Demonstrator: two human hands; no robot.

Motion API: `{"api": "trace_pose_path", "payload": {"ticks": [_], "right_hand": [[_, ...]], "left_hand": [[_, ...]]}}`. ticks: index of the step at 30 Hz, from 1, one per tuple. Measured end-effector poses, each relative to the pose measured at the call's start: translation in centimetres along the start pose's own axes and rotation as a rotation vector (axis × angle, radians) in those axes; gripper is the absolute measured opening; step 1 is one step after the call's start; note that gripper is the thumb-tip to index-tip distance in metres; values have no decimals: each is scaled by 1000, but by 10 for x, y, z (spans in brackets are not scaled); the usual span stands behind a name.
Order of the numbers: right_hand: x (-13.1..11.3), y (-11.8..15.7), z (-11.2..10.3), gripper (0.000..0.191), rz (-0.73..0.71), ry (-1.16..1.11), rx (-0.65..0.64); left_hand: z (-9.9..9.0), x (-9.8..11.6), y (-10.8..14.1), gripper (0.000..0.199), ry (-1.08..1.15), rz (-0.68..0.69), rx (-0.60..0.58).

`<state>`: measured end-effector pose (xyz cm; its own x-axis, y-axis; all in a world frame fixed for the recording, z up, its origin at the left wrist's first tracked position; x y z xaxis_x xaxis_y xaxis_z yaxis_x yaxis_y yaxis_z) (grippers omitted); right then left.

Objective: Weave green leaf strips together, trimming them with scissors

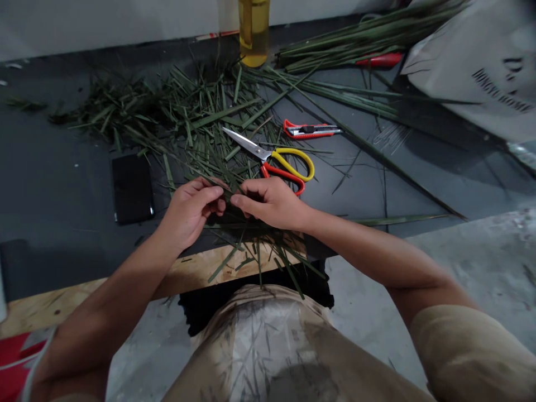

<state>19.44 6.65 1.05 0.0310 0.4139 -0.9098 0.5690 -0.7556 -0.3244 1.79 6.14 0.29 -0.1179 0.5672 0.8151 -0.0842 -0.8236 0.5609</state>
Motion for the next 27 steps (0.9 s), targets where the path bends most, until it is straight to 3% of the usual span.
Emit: {"api": "trace_pose_path", "payload": {"ticks": [10, 19, 22, 27], "right_hand": [[-2, 3, 1, 38, -110, 93, 24], [-6, 4, 6, 35, -250, 129, 50], [-7, 4, 4, 34, -253, 114, 64], [-6, 3, 1, 33, -186, 96, 67]], "left_hand": [[2, -2, -1, 7, 21, -12, 7], [4, 0, 2, 10, 141, -136, -117], [4, -1, 3, 14, 136, -156, -138], [5, 4, 9, 19, 80, -89, -68]]}}
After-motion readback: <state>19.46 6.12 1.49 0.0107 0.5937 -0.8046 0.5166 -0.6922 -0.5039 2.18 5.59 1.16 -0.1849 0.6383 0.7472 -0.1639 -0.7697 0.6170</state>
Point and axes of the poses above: each hand's wrist, its own y-axis away from the middle knuckle, its own z-axis out of the palm, x = y × z, the point moved 3 cm from there along -y, towards the middle knuckle, and after that the axes turned 14 degrees about -z, right-handed, at the moved point
